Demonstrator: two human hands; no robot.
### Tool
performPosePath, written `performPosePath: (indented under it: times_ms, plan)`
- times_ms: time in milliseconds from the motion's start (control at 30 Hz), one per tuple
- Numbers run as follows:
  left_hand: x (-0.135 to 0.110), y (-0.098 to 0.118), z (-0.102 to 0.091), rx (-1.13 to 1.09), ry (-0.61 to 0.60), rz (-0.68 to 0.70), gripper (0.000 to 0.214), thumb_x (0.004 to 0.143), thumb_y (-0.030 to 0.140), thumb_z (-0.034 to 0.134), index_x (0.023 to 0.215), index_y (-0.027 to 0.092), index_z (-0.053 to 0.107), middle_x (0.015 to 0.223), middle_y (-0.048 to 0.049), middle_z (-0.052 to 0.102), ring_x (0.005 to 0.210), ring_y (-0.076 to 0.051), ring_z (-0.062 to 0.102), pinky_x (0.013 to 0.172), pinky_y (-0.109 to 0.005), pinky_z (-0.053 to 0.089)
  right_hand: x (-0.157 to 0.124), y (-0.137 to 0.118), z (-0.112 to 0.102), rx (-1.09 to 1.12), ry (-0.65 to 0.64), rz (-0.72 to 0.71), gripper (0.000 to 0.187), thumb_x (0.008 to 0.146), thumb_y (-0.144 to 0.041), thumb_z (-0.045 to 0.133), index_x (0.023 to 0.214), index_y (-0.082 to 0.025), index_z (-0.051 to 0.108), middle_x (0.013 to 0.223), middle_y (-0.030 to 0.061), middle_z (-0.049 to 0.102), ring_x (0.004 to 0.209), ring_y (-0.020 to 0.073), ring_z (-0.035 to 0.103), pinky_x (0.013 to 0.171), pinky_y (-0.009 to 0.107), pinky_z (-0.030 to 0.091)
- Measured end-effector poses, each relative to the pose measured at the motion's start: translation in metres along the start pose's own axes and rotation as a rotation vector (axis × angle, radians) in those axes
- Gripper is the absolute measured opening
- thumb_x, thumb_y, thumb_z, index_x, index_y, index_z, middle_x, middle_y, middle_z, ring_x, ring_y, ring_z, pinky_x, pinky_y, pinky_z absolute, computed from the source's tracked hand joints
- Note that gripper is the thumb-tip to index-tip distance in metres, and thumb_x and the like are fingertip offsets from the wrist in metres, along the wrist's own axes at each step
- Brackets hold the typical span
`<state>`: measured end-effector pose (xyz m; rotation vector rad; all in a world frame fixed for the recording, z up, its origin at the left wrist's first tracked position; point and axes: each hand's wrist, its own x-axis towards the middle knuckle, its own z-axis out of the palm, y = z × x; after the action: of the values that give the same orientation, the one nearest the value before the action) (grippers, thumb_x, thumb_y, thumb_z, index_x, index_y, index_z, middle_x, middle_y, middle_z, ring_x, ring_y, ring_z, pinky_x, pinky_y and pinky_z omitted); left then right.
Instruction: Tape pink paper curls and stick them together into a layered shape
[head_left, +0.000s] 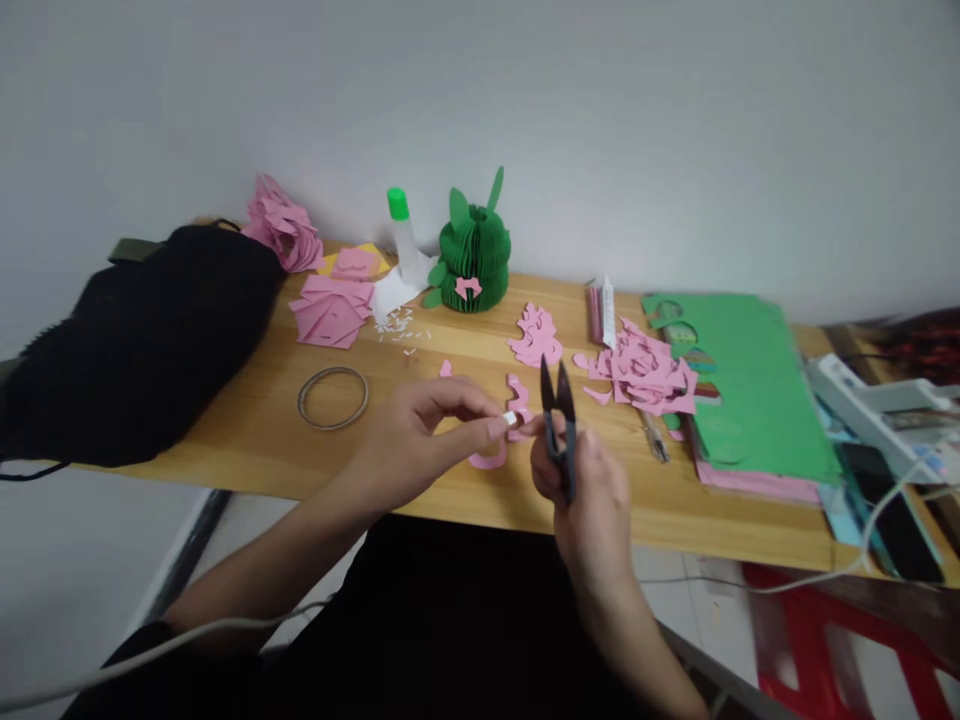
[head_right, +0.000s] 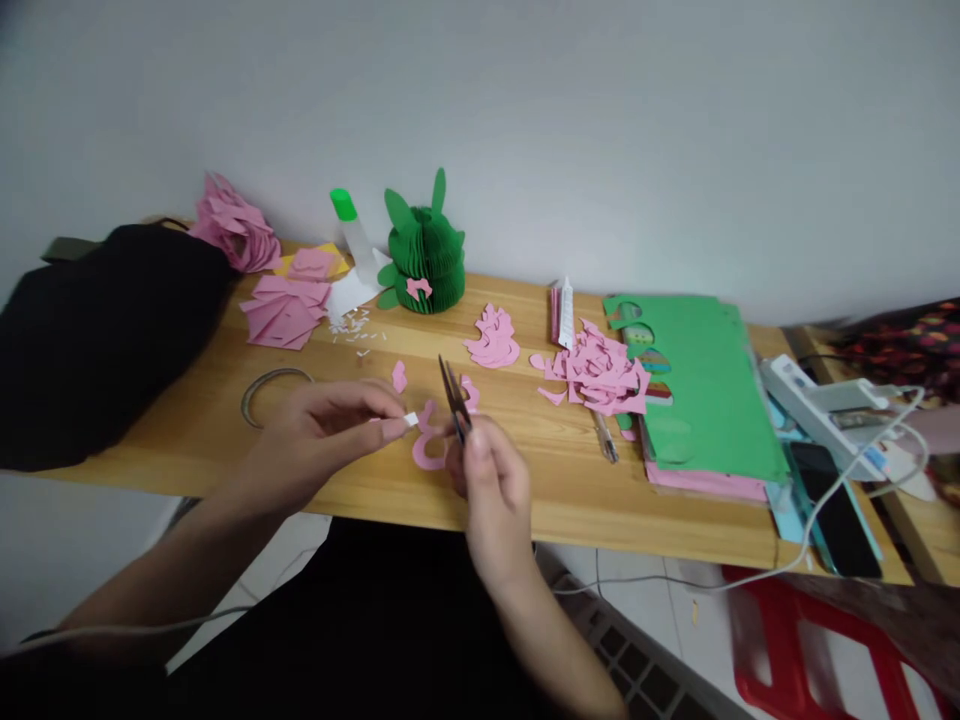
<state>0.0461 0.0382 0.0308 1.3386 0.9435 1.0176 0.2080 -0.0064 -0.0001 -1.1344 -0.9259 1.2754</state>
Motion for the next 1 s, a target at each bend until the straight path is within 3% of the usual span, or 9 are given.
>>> performPosePath:
  times_ms: [133,333,600,1000]
  plan:
    - [0.003,-0.002,0.003,-0.038,0.084,0.04,0.01,0.078,0.017,0.068,0.068,0.019,0.071,0.069,0.0017,0.07,0.07,-0.011,0.063,0.072,-0.023,0.05,-0.01,0.009,-0.004,-0.062,-0.003,0.036,0.044,0.09,-0.059,0.053,0.08,-0.018,0.068,0.057,-0.0056,0.032,0.048,0.0087,0.026,0.042,0.021,0.021]
    - [0.005,-0.001,0.004,0.025,0.084,0.08,0.01,0.08,0.018,0.066,0.072,0.019,0.072,0.073,-0.0008,0.073,0.073,-0.014,0.065,0.074,-0.027,0.052,-0.01,0.002,-0.004,-0.2,-0.04,0.008,0.04,0.087,-0.057,0.059,0.079,-0.02,0.072,0.055,-0.0063,0.029,0.048,0.0093,0.022,0.044,0.023,0.024]
    - [0.005,0.0,0.004,0.089,0.111,0.092,0.012,0.079,0.018,0.065,0.069,0.018,0.071,0.07,0.0001,0.071,0.071,-0.013,0.062,0.071,-0.025,0.049,-0.01,0.002,-0.007,-0.285,-0.013,-0.024,0.041,0.088,-0.056,0.058,0.079,-0.02,0.076,0.049,-0.0039,0.04,0.045,0.0112,0.035,0.046,0.026,0.037]
    - [0.006,0.0,0.006,0.108,0.101,0.043,0.011,0.077,0.017,0.065,0.067,0.018,0.07,0.068,0.0009,0.071,0.066,-0.012,0.06,0.067,-0.026,0.047,-0.01,0.0,-0.012,-0.323,0.01,-0.038,0.038,0.088,-0.054,0.06,0.079,-0.021,0.078,0.046,-0.0023,0.044,0.047,0.0145,0.048,0.044,0.026,0.038]
